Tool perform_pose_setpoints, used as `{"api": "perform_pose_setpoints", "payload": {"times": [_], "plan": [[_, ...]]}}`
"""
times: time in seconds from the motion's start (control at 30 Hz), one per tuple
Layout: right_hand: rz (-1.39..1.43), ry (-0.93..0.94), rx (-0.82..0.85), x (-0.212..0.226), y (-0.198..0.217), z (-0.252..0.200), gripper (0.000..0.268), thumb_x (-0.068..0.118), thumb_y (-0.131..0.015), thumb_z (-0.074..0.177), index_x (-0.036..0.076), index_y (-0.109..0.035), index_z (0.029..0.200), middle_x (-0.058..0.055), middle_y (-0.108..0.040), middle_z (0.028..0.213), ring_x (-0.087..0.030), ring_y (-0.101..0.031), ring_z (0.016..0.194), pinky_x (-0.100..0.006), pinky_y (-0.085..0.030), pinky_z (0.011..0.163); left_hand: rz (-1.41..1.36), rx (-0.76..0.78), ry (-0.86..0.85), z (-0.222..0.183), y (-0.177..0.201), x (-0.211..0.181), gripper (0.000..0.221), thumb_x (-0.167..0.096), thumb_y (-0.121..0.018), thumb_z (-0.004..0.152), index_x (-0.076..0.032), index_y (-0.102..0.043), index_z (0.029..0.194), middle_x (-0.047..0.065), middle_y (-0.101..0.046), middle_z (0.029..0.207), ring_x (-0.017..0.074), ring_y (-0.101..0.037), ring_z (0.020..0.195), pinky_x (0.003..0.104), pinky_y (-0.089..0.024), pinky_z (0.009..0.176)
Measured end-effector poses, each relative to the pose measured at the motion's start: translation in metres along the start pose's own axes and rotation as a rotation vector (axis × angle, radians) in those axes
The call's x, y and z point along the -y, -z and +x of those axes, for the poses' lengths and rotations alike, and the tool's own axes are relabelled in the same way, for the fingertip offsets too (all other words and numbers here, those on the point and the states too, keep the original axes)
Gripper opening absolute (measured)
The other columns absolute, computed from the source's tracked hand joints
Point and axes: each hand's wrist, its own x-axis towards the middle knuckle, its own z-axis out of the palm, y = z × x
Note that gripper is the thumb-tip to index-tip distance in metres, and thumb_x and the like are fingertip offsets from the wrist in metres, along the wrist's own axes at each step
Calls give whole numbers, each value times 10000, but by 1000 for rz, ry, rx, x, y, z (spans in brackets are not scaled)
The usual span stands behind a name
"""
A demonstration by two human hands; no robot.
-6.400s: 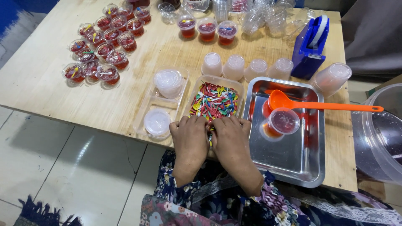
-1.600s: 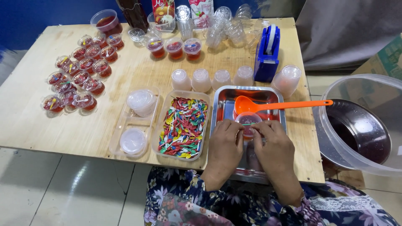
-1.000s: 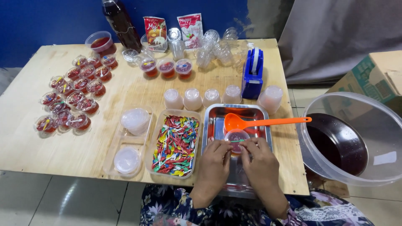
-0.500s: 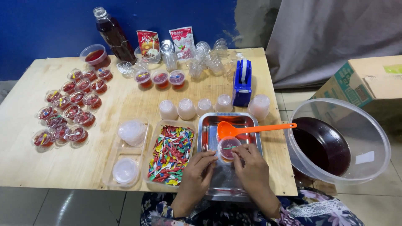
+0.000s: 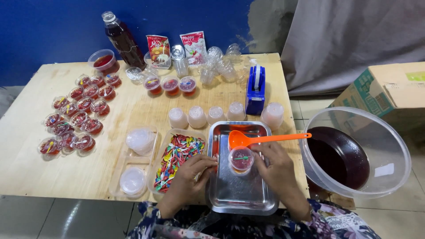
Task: The person fills small cups with a dark liquid using a ladle, places small colorful items into one cup by hand, and then seals a cup using a tape dispenser.
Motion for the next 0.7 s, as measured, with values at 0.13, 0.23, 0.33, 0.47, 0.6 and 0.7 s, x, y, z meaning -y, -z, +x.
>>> {"api": "perform_pose_setpoints", "payload": {"times": [0.13, 0.23, 0.33, 0.47, 0.6, 0.7], "plan": [[-78, 145, -132, -37, 16, 46, 161, 138, -741, 911, 107, -752, 1069, -46, -681, 958, -200, -634, 900, -331, -535, 758, 107, 144, -107, 32, 18, 14, 175, -10, -631, 950, -42, -685, 1114, 115, -687, 1067, 283, -674, 965, 385, -559, 822], [-114, 258, -224, -72, 18, 89, 125, 154, -753, 916, 213, -784, 1022, -2, -665, 871, -239, -674, 852, -365, -548, 815, 318, 138, -194, 61, 22, 20, 166, 17, -688, 888, -68, -751, 1017, 137, -698, 929, 355, -721, 850, 439, -597, 710], [-180, 265, -213, -93, 12, 124, 139, 163, -760, 899, 209, -773, 1031, 14, -682, 891, -207, -659, 854, -336, -540, 823, 330, 108, -220, 92, 14, 33, 185, -13, -686, 894, -80, -715, 1065, 130, -671, 936, 374, -693, 905, 467, -585, 743], [-235, 100, -31, -99, 4, 166, 125, 201, -737, 910, 185, -779, 1026, -51, -732, 926, -272, -690, 950, -407, -542, 859, 276, 33, -129, 135, -26, 62, 151, -95, -703, 918, -133, -720, 1063, 63, -674, 954, 293, -700, 943, 392, -586, 817], [-221, -211, 199, -104, -8, 190, 176, 246, -672, 931, 214, -782, 1065, -70, -781, 996, -323, -713, 1068, -457, -548, 902, 225, 20, 108, 175, -81, 113, 246, -173, -699, 909, -198, -707, 1154, 52, -675, 1046, 322, -664, 1079, 456, -542, 945], [-182, -248, 244, -129, -26, 200, 181, 255, -705, 898, 235, -789, 1057, -42, -792, 979, -286, -735, 1030, -416, -556, 865, 229, -8, 258, 195, -112, 143, 266, -228, -683, 922, -222, -684, 1188, 34, -686, 1092, 331, -641, 1120, 501, -522, 977]]}}
